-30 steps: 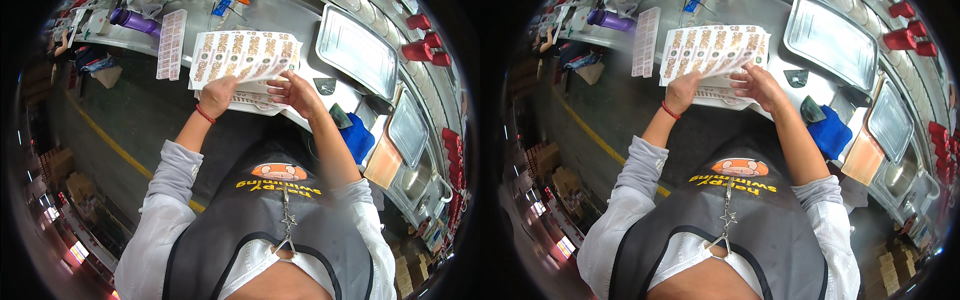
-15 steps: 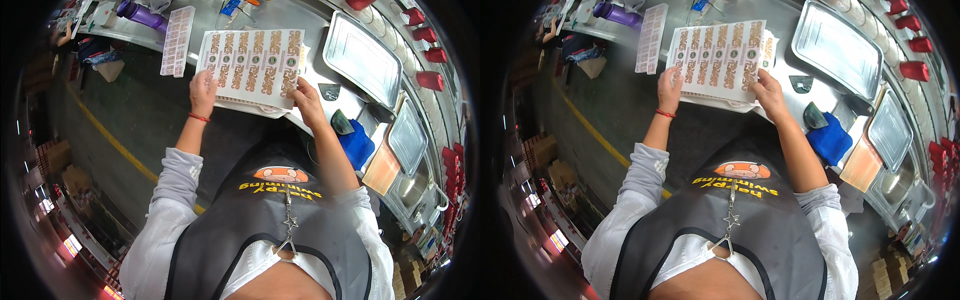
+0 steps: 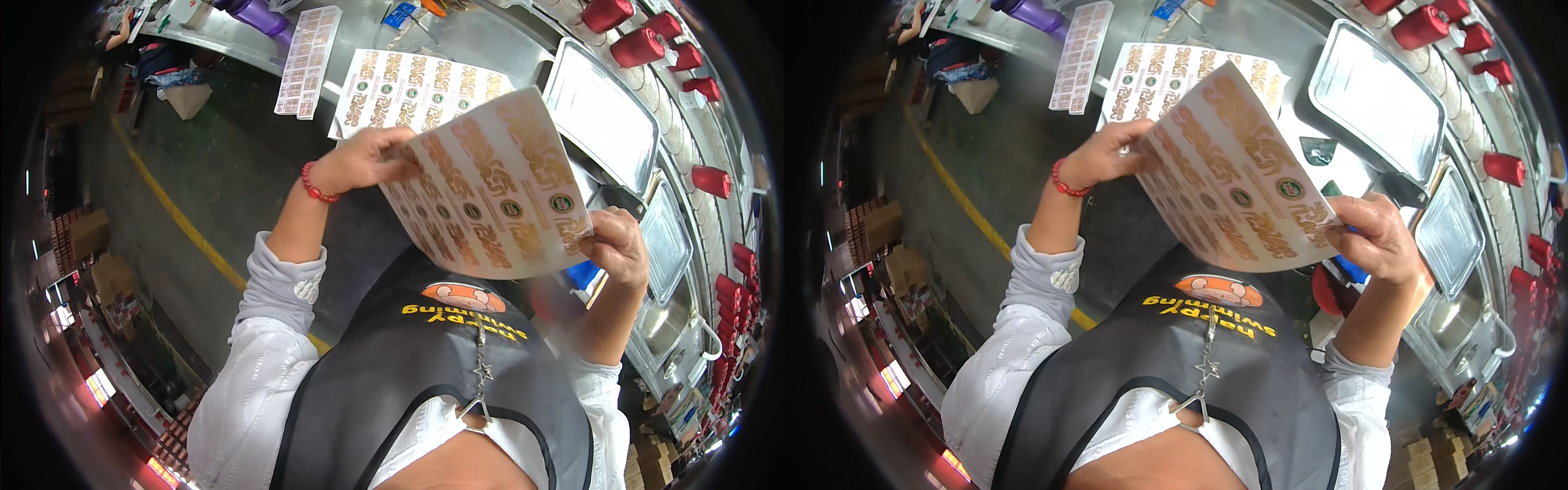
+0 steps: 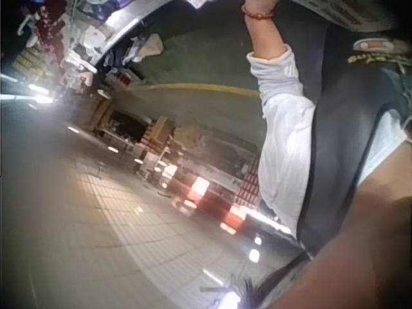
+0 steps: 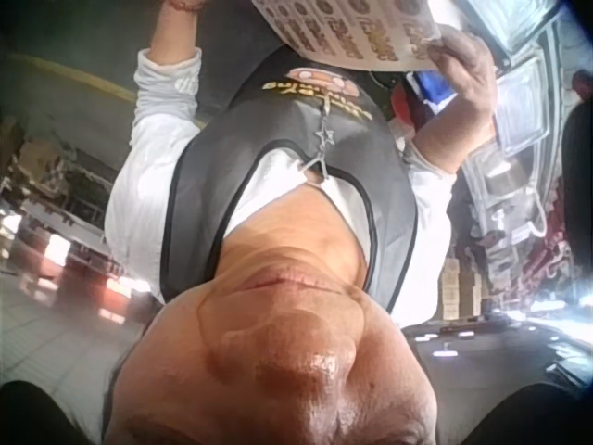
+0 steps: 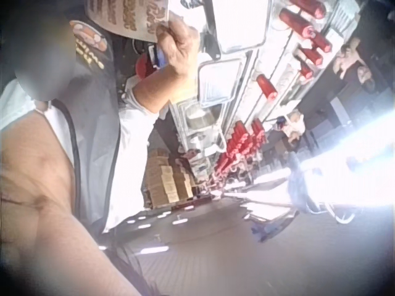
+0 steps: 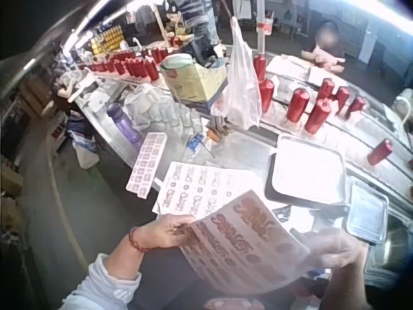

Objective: The person stands at a stainless steel counter and repeatedly picks up sheets of printed stickers, separates them, and stacks them into piles. The person moves between the counter and a lower surface, handling the sticker sheets by hand and organizing them into neat stacks.

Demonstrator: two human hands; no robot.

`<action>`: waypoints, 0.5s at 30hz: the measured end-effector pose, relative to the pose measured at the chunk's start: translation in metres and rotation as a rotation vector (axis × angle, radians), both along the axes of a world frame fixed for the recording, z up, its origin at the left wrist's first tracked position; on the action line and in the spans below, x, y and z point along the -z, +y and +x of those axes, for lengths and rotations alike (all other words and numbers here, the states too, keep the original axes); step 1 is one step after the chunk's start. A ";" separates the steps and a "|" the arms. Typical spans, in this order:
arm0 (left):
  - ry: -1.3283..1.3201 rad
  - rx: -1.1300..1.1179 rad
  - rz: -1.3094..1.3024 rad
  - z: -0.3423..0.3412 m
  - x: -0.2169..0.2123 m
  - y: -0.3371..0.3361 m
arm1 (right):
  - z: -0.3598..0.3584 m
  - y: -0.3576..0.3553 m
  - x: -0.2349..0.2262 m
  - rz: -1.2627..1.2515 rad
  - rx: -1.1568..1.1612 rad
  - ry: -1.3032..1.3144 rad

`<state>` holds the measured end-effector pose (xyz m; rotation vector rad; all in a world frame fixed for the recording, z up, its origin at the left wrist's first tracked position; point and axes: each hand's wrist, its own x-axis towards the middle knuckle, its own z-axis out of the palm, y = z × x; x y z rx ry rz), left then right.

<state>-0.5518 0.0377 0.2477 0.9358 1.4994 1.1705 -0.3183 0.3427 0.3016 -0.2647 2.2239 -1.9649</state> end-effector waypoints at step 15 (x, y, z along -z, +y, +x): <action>-0.640 -0.387 0.005 0.196 0.069 0.115 | 0.198 -0.105 0.136 -0.713 1.245 -0.486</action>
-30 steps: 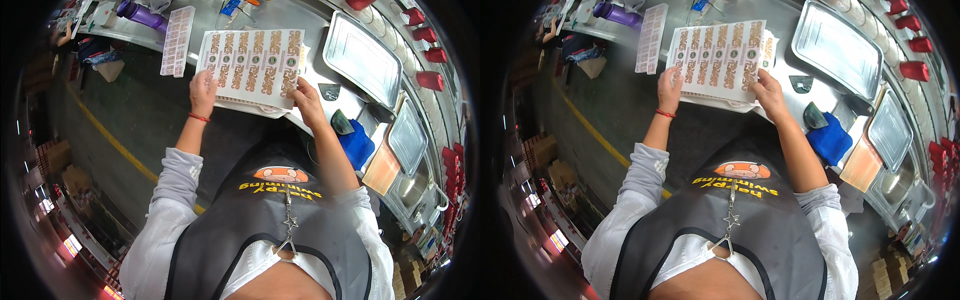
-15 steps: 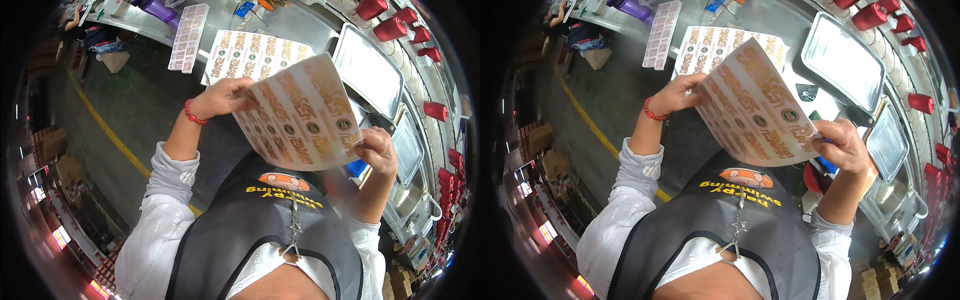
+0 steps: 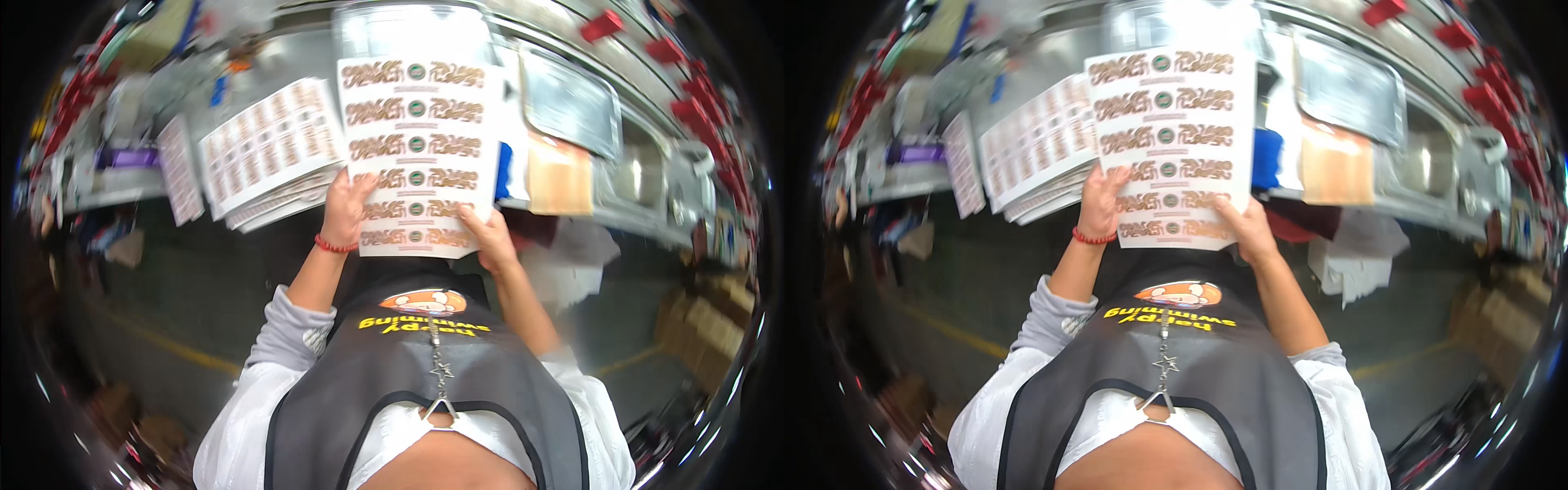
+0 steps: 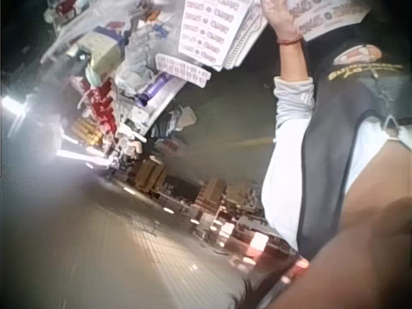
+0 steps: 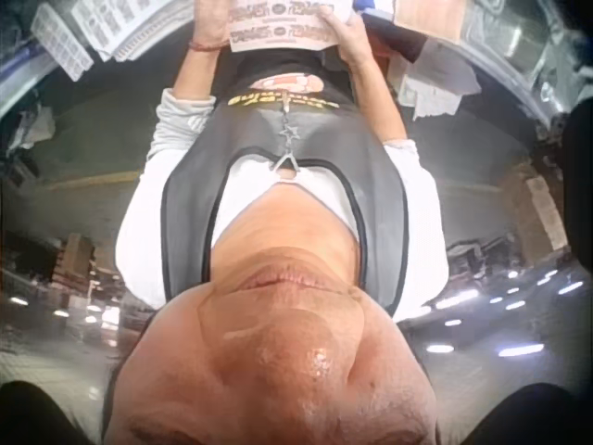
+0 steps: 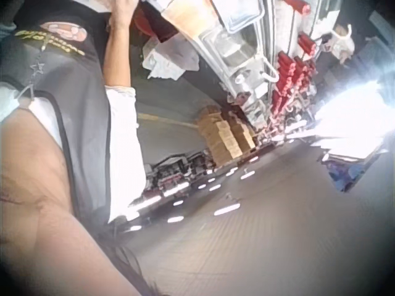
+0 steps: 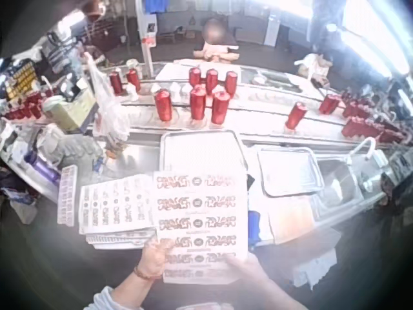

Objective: The person stands at a stainless steel counter and repeatedly picks up sheets of printed stickers, separates them, and stacks them into piles. The person moves between the counter and a lower surface, handling the sticker sheets by hand and organizing them into neat stacks.

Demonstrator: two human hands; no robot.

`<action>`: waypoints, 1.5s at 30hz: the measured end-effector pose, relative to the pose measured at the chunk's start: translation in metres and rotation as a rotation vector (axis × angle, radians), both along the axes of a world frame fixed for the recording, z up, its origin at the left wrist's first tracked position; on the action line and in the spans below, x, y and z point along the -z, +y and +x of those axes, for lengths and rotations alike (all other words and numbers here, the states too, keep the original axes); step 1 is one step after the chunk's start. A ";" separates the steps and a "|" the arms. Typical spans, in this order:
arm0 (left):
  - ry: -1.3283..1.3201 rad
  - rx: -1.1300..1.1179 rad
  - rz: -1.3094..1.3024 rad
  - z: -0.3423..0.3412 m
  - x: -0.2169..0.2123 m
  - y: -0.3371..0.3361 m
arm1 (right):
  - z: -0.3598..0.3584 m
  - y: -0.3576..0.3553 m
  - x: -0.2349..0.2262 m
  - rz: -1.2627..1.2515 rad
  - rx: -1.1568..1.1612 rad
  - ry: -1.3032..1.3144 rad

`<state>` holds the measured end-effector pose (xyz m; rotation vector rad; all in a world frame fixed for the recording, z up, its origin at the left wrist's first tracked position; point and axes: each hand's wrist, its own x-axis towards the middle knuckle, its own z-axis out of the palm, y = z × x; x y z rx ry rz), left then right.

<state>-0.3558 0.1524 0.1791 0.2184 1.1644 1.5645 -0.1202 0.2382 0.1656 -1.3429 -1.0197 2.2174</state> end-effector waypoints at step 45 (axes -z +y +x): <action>-0.342 0.116 0.051 0.186 0.022 0.011 | 0.193 0.037 -0.001 -0.056 -0.008 0.058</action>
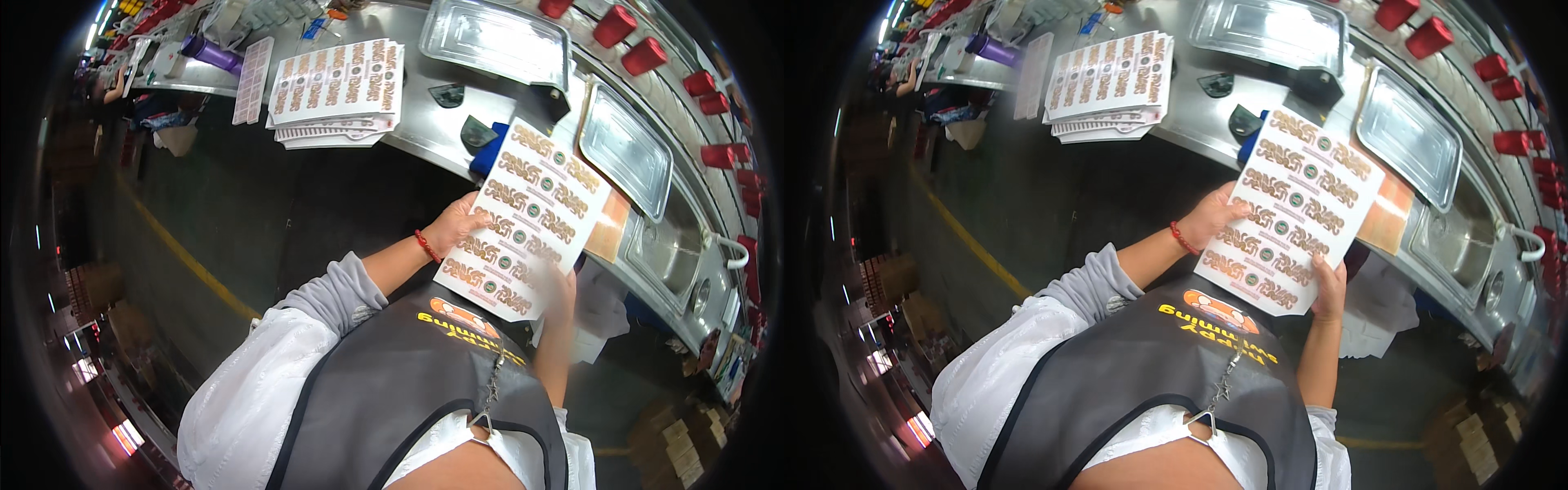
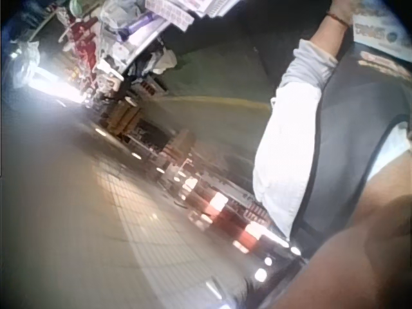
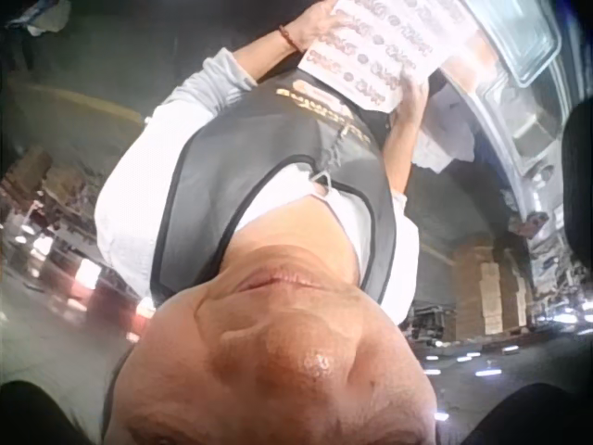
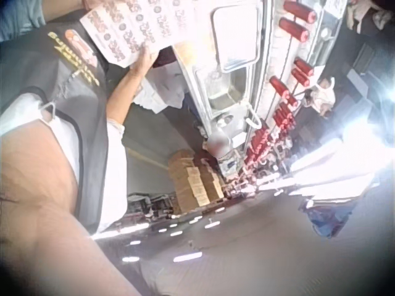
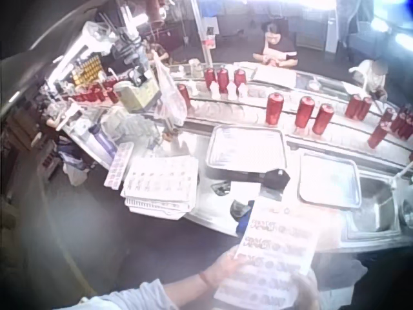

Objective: The person stands at a stainless steel counter and repeatedly picks up sheets of printed stickers, separates them, and stacks them into piles. The person moves between the counter and a lower surface, handling the sticker sheets by hand and organizing them into neat stacks.

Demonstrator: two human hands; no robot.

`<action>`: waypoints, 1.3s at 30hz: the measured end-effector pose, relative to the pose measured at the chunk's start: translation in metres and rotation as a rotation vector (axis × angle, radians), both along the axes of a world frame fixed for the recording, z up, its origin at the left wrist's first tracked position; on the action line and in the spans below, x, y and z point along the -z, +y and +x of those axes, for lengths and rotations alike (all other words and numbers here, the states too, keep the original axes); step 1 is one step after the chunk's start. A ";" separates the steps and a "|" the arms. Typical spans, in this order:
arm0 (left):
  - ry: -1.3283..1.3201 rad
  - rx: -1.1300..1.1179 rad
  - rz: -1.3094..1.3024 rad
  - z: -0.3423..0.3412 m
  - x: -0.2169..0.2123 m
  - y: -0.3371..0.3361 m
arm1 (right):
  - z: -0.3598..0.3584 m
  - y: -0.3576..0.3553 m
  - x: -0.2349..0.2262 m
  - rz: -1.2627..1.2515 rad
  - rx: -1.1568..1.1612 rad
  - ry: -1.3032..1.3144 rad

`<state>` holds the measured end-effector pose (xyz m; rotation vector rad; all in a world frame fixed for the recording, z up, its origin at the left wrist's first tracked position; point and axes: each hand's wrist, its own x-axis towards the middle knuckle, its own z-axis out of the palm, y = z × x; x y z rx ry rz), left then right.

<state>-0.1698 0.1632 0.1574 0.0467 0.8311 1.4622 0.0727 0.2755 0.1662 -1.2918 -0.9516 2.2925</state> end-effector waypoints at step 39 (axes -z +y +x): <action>-0.190 0.127 0.009 -0.134 0.028 -0.010 | -0.132 -0.025 0.014 -0.007 0.088 0.029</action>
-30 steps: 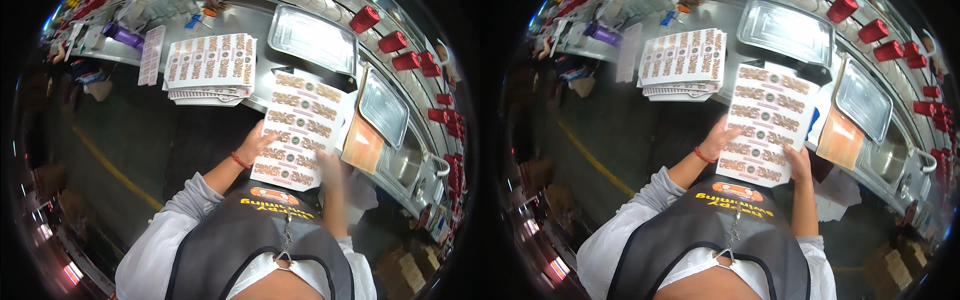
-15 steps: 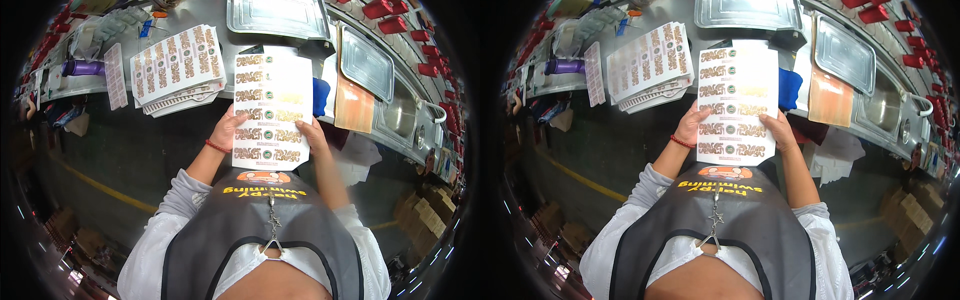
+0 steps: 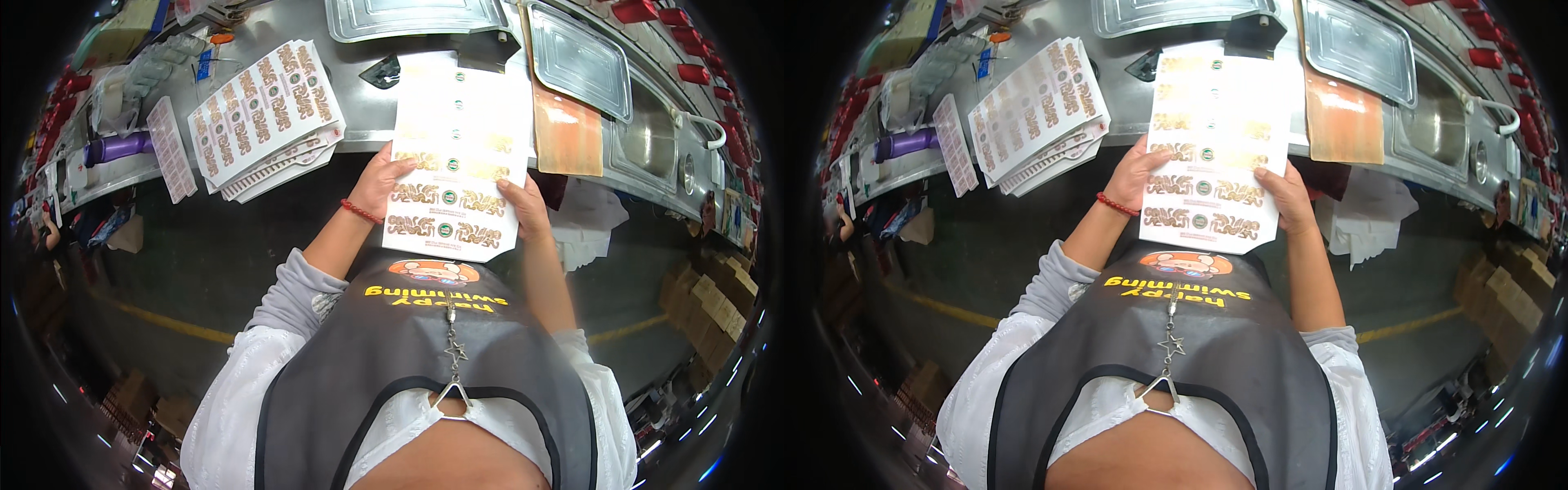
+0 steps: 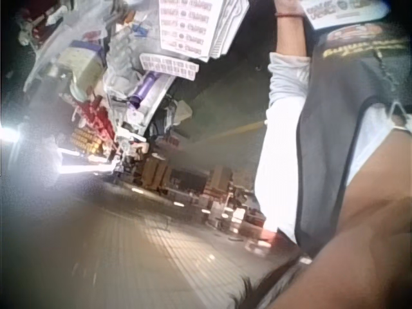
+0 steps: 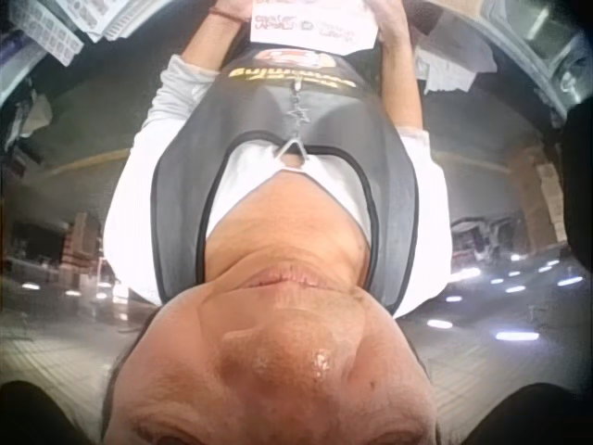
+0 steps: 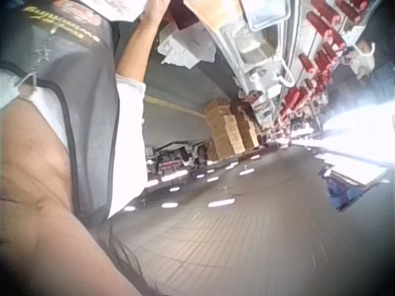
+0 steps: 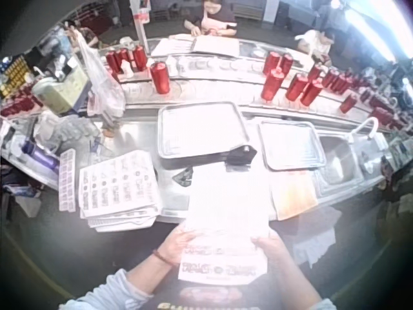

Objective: The person stands at a stainless steel counter and repeatedly picks up sheets of printed stickers, separates them, and stacks them into piles. The person moves between the counter and a lower surface, handling the sticker sheets by hand and organizing them into neat stacks.

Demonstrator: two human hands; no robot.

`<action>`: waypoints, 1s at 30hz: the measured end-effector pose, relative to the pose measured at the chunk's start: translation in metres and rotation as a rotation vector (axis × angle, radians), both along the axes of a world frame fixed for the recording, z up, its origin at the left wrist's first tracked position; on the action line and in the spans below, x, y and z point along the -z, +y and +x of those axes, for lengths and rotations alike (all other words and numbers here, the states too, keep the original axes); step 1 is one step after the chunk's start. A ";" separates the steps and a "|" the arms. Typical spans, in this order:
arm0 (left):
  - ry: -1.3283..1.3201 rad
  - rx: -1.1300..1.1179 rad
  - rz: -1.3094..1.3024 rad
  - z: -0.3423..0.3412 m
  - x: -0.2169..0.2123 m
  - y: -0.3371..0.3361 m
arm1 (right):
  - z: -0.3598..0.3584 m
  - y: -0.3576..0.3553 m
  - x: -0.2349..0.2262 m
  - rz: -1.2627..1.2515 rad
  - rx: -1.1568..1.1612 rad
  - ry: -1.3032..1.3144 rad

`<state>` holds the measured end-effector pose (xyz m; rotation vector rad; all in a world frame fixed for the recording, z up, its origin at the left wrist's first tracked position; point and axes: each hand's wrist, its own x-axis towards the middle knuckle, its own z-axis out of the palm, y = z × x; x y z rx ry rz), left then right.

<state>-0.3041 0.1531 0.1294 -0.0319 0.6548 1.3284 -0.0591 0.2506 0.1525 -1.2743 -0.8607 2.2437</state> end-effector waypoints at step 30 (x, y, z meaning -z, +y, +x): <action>0.384 -0.381 0.037 -0.074 -0.023 -0.067 | -0.124 0.033 -0.008 0.061 -0.366 -0.035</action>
